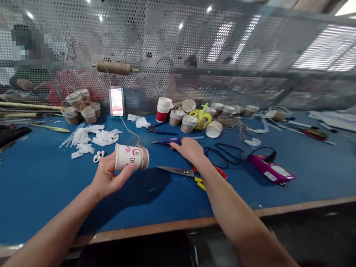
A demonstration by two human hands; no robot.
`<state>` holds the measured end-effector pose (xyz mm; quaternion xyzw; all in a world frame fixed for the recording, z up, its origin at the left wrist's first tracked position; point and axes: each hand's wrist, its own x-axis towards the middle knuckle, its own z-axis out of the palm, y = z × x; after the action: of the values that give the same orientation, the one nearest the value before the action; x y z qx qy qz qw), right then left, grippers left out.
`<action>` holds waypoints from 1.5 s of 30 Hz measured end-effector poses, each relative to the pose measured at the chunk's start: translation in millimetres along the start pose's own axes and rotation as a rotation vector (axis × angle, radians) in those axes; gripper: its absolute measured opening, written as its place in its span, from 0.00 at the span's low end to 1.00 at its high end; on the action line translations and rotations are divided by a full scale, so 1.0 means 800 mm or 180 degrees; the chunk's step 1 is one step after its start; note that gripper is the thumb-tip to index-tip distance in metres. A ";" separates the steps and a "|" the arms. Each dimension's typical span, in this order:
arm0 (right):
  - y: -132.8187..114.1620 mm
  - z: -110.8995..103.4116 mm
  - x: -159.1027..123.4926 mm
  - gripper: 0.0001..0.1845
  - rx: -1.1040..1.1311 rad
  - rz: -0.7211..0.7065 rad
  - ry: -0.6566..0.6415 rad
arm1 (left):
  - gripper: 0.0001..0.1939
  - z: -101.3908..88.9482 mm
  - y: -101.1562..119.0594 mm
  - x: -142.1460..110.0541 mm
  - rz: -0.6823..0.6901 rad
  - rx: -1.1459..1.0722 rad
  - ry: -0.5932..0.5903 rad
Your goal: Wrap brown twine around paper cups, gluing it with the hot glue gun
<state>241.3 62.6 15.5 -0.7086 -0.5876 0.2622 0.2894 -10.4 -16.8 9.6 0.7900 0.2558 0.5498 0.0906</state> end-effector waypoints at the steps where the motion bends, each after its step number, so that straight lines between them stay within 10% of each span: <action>1: -0.007 0.000 -0.007 0.12 -0.0006 -0.0128 0.0014 | 0.05 0.000 0.002 0.000 0.0059 -0.0002 -0.0020; 4: -0.035 0.005 -0.036 0.22 0.0119 -0.0494 -0.0357 | 0.05 0.001 0.008 -0.001 0.0242 -0.0078 -0.0152; 7: -0.058 0.014 -0.061 0.33 0.0903 -0.0956 -0.1840 | 0.05 0.004 0.014 -0.003 0.0439 -0.0200 -0.0353; 10: -0.068 0.023 -0.073 0.28 0.1694 -0.0961 -0.2417 | 0.05 0.007 0.015 -0.004 0.0538 -0.0257 -0.0533; 15: -0.064 0.030 -0.075 0.06 0.2868 -0.0649 -0.2144 | 0.05 0.006 0.016 -0.005 0.0276 -0.0326 -0.0657; 31: -0.056 0.023 -0.085 0.06 0.2464 -0.1319 -0.0888 | 0.15 0.014 0.018 -0.007 -0.2363 -0.1394 -0.0572; 45: -0.058 0.023 -0.086 0.08 0.1845 -0.1437 -0.0611 | 0.16 0.014 0.023 -0.005 -0.2550 -0.1509 -0.0589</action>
<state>184.6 3.2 37.8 -0.4223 -0.6549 0.4124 0.4719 4.3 -32.7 10.0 0.6324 0.3987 0.4421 0.4957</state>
